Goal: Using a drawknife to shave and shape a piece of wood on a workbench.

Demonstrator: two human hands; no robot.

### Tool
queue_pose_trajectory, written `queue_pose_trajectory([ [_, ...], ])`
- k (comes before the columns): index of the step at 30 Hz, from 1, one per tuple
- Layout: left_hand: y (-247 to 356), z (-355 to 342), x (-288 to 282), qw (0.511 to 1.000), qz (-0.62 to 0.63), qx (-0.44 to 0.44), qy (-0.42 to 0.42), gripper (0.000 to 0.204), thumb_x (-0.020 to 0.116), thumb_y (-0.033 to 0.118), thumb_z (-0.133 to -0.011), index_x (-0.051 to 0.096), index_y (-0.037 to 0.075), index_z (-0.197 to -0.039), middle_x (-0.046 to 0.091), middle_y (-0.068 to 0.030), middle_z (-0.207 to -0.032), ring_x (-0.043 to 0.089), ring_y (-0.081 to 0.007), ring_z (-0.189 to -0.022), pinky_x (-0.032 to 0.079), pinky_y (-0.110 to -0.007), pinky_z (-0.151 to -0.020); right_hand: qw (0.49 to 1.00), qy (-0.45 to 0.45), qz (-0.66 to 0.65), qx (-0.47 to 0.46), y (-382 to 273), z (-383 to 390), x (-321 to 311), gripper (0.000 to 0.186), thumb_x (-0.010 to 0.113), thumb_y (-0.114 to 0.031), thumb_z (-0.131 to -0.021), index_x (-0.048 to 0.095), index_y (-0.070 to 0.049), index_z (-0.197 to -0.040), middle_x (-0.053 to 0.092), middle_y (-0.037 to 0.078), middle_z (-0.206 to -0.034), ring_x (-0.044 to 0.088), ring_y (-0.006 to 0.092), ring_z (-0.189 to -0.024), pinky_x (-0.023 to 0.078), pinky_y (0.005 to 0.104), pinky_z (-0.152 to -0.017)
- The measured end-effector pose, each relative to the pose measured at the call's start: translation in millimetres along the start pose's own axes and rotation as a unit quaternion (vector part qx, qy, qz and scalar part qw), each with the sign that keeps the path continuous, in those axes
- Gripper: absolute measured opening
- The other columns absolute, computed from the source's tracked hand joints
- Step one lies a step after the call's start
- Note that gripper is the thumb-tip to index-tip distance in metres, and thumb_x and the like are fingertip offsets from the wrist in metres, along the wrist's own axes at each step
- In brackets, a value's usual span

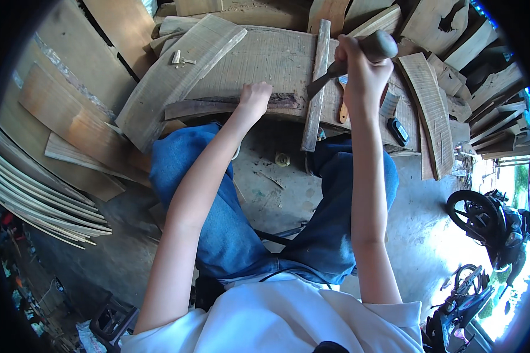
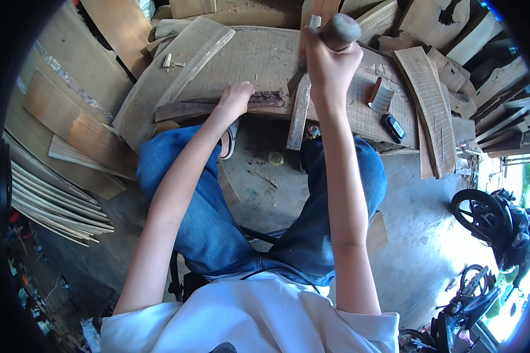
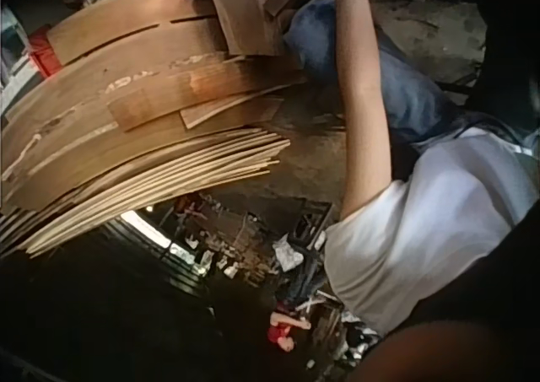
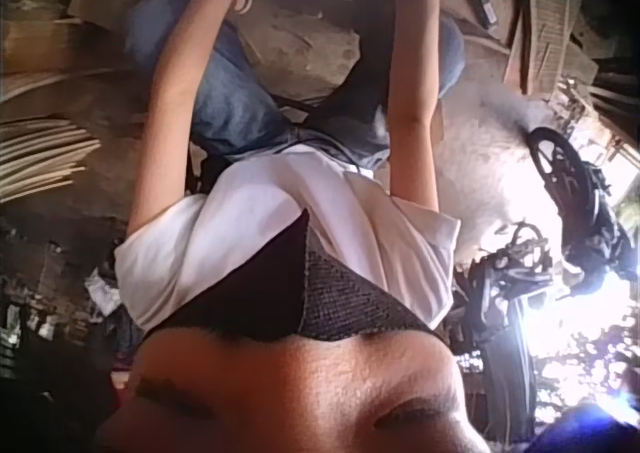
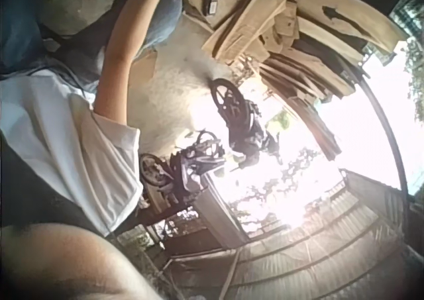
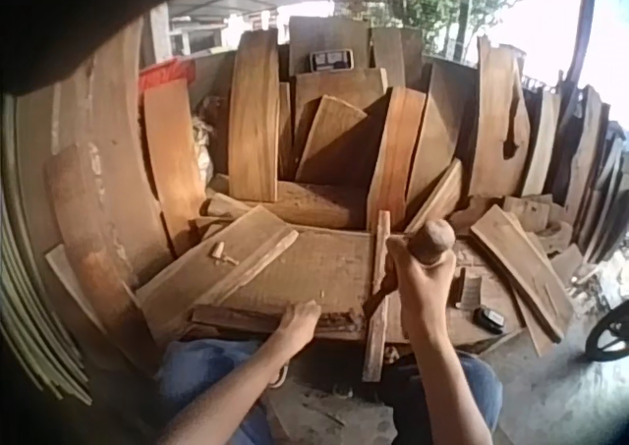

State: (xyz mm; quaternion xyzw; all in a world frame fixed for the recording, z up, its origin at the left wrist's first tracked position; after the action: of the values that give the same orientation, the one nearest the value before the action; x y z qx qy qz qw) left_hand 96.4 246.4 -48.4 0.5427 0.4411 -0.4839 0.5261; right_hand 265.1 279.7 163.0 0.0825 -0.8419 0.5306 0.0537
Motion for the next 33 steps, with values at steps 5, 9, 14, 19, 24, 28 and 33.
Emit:
queue_pose_trajectory([
  [5,2.5,2.4,-0.2,1.0,0.021,0.002,0.005,0.029,0.068,-0.002,-0.061,0.066,0.007,-0.089,0.062,-0.0117,-0.093,0.062,-0.0305,-0.089,0.05,-0.04,-0.077,0.995,-0.033,0.084,0.036,90.4,33.4,4.3,0.018,0.066,-0.009,-0.075,0.054,-0.005,-0.063,0.053,-0.002,-0.054,0.048,0.0052,-0.05,0.039,0.021,-0.048],
  [9,3.4,2.4,4.4,0.999,0.033,-0.001,0.004,0.032,0.068,-0.002,-0.059,0.065,0.007,-0.089,0.062,-0.0111,-0.094,0.062,-0.0298,-0.09,0.05,-0.04,-0.077,0.994,-0.01,0.097,0.046,72.9,28.9,-4.6,0.017,0.068,-0.01,-0.076,0.057,-0.005,-0.064,0.057,0.0,-0.056,0.052,0.0057,-0.051,0.04,0.0206,-0.048],
  [14,-18.1,14.6,2.8,1.0,-0.015,-0.01,-0.01,0.027,0.066,-0.002,-0.064,0.063,0.007,-0.089,0.062,-0.0092,-0.095,0.061,-0.0295,-0.092,0.048,-0.043,-0.081,0.999,-0.024,0.012,0.022,20.4,20.7,8.6,0.018,0.067,-0.007,-0.078,0.056,-0.004,-0.064,0.056,0.001,-0.056,0.051,0.0068,-0.051,0.039,0.0209,-0.05],
  [19,3.9,-0.6,-4.8,1.0,0.005,-0.031,0.0,0.044,0.063,-0.001,-0.065,0.047,0.006,-0.105,0.06,-0.0143,-0.094,0.059,-0.0337,-0.095,0.046,-0.048,-0.077,0.992,0.006,0.095,0.079,30.7,17.7,-31.7,0.02,0.067,-0.008,-0.078,0.054,-0.004,-0.064,0.055,0.002,-0.057,0.051,0.0081,-0.051,0.038,0.0209,-0.05],
  [24,-10.8,11.4,-37.0,0.996,-0.006,-0.049,0.069,0.047,0.066,0.003,-0.067,0.042,0.005,-0.107,0.058,-0.0154,-0.096,0.059,-0.033,-0.091,0.045,-0.047,-0.073,0.996,0.015,0.038,0.076,37.4,22.5,-34.6,0.022,0.069,-0.013,-0.079,0.054,-0.004,-0.065,0.053,-0.001,-0.055,0.049,0.0054,-0.049,0.037,0.0211,-0.045],
  [28,25.4,-2.8,-94.6,0.969,0.104,0.031,0.221,0.053,0.074,0.021,-0.068,0.048,0.005,-0.111,0.059,-0.0128,-0.101,0.059,-0.0324,-0.091,0.042,-0.045,-0.078,0.994,0.035,0.081,0.063,11.3,9.2,-67.4,0.025,0.067,-0.011,-0.08,0.053,-0.004,-0.06,0.053,0.001,-0.056,0.048,0.0084,-0.05,0.037,0.0229,-0.048],
  [33,13.1,20.1,-154.6,0.87,0.375,-0.002,0.321,0.049,0.077,0.025,-0.068,0.053,-0.001,-0.102,0.063,-0.0159,-0.087,0.062,-0.0311,-0.082,0.046,-0.04,-0.071,0.996,0.07,-0.044,0.043,12.2,7.5,-59.8,0.026,0.068,-0.019,-0.082,0.054,-0.005,-0.066,0.053,0.0,-0.056,0.048,0.0066,-0.051,0.036,0.0208,-0.048],
])
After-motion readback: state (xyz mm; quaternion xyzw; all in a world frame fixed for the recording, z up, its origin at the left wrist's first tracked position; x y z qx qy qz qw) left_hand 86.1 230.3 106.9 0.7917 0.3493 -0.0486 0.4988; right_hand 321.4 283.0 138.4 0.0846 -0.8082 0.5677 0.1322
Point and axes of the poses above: each hand's wrist, its own z-axis away from the middle knuckle, its own x-axis out of the palm, y = z × x, the point moved 8 cm from there along -z, towards the middle knuckle
